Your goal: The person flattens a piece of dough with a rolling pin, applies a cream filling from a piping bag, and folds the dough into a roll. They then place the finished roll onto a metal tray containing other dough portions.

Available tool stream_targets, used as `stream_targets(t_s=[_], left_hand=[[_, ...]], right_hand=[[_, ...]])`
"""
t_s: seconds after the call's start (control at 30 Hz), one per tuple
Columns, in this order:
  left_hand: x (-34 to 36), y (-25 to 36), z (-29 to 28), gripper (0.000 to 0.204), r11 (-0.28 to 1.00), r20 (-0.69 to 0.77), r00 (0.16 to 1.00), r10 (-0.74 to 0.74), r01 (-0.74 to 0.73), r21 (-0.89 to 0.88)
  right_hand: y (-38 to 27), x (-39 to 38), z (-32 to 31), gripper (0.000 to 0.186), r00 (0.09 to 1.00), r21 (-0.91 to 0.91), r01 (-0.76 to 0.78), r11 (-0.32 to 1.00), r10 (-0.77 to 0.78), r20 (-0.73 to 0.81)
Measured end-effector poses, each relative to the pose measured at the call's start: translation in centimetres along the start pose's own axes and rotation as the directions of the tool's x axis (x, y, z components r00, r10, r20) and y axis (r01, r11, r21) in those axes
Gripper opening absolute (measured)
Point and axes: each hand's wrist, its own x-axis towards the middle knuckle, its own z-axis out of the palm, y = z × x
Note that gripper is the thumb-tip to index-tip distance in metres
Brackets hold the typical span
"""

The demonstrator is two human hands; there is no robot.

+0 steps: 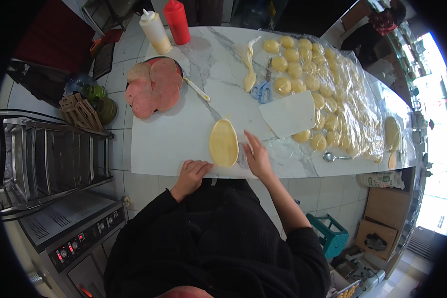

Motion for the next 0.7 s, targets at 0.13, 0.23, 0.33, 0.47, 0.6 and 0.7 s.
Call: stream_targets(t_s=[0.13,0.23,0.33,0.47,0.6,0.7], left_hand=[[0.3,0.3,-1.6,0.033,0.988,-0.143,0.977,0.156,-0.157,0.003],[-0.7,-0.4,-3.0,0.034,1.000,-0.257,0.966,0.014,-0.007,0.028],[-2.3,-1.9,-4.5,0.037,0.980,-0.373,0.912,-0.168,0.195,0.035],[-2.8,-3.2,-6.2,0.039,0.932,-0.461,0.825,-0.329,0.362,-0.016],[-3.1,-5.0,-6.8,0.039,0.872,-0.564,0.692,-0.450,0.476,-0.112],[-2.7,-5.9,-7.4,0.037,0.860,-0.589,0.657,-0.470,0.492,-0.137]], right_hand=[[1.0,5.3,4.0,0.050,0.996,-0.258,0.088,0.962,-0.089,0.007],[0.1,6.8,5.7,0.047,0.995,-0.494,0.061,0.868,-0.013,0.101],[-1.0,8.0,4.7,0.031,0.943,-0.311,-0.073,0.948,0.167,0.288],[-0.6,7.2,4.2,0.013,0.897,-0.257,0.442,0.859,-0.429,0.109],[-3.5,6.2,2.0,0.012,0.932,-0.277,0.122,0.953,-0.014,0.362],[-4.7,6.2,-0.6,0.016,0.882,-0.080,0.179,0.981,-0.124,0.456]])
